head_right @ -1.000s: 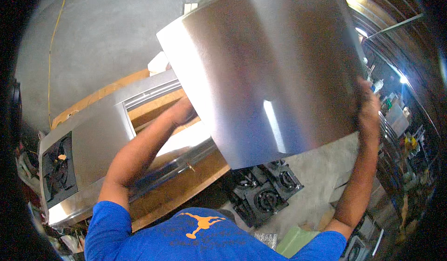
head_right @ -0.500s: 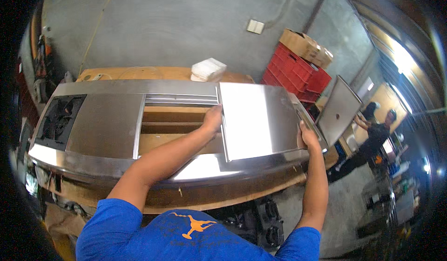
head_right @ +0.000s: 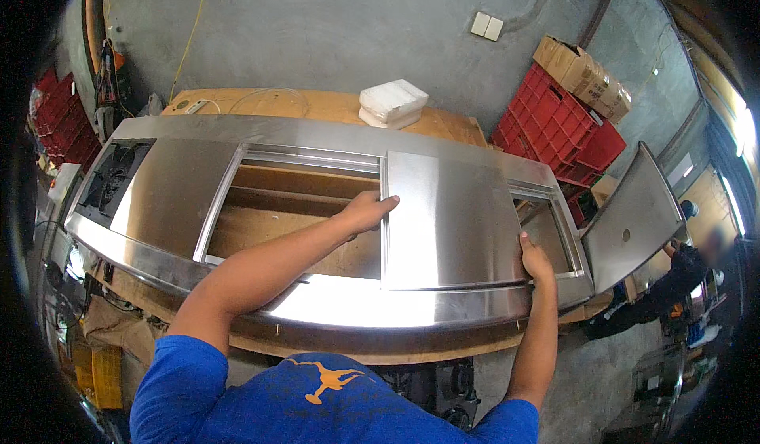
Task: The person assembles a stainless steel gas stove on a workbench. They place metal panels, install burner grates, and connect a copper gas line using a wrench. The person handles multiple components and tools throughout the process.
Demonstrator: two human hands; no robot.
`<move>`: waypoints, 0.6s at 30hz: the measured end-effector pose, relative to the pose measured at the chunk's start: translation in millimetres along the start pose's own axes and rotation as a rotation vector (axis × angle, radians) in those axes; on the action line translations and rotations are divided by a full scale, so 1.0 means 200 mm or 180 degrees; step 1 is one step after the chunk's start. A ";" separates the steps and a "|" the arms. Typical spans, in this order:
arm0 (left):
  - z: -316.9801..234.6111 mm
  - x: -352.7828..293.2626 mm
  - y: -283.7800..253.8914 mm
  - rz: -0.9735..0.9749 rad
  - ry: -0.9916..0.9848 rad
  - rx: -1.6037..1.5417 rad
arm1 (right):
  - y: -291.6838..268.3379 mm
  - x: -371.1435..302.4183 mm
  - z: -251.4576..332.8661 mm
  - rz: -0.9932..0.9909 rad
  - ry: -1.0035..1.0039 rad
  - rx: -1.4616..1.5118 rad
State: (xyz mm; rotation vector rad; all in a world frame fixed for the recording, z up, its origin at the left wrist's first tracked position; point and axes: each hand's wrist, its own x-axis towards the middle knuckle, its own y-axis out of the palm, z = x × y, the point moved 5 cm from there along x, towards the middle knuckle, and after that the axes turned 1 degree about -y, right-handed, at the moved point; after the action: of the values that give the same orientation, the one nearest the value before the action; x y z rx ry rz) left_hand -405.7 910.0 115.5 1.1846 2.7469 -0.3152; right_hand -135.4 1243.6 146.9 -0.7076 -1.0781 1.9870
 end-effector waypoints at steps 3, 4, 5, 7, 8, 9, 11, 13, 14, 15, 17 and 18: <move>0.00 -0.01 0.00 0.0004 -0.0065 0.0231 | -0.04 -0.04 0.05 0.0068 -0.0199 0.0009; 0.00 -0.01 0.00 0.0035 -0.0130 0.0237 | -0.04 -0.05 0.07 0.0131 -0.0231 0.0117; 0.01 -0.01 0.00 0.0065 -0.0191 0.0241 | -0.04 -0.05 0.08 0.0178 -0.0197 0.0168; 0.01 -0.01 0.00 0.0043 -0.0186 0.0305 | -0.04 -0.06 0.08 0.0214 -0.0051 0.0280; 0.00 -0.01 0.00 -0.0015 -0.0112 0.0363 | -0.03 -0.06 0.09 0.0263 -0.0170 0.0175; 0.00 -0.01 -0.01 -0.0072 -0.0034 0.0418 | -0.03 -0.07 0.10 0.0258 -0.0228 0.0078; 0.00 -0.01 -0.01 -0.0095 -0.0088 0.0388 | -0.03 -0.08 0.11 0.0196 -0.0380 -0.0017; 0.01 -0.01 -0.01 -0.0052 -0.0154 0.0279 | -0.04 -0.09 0.12 0.0048 -0.0541 -0.0003; 0.01 -0.01 0.00 -0.0014 -0.0181 0.0114 | -0.05 -0.10 0.11 0.0025 -0.0514 -0.0061; 0.01 -0.01 0.00 -0.0005 -0.0188 0.0109 | -0.05 -0.10 0.12 0.0067 -0.0527 -0.0068; 0.00 -0.01 0.00 0.0035 -0.0164 0.0040 | -0.05 -0.10 0.12 0.0075 -0.0572 -0.0126; 0.00 -0.02 0.00 -0.0005 -0.0202 0.0087 | -0.05 -0.10 0.12 0.0125 -0.0571 -0.0107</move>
State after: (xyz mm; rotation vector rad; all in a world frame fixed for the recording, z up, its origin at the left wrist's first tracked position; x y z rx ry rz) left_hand -403.9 907.0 115.8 1.1583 2.6978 -0.3850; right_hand -139.1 1219.7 169.3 -0.5801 -1.2133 2.1017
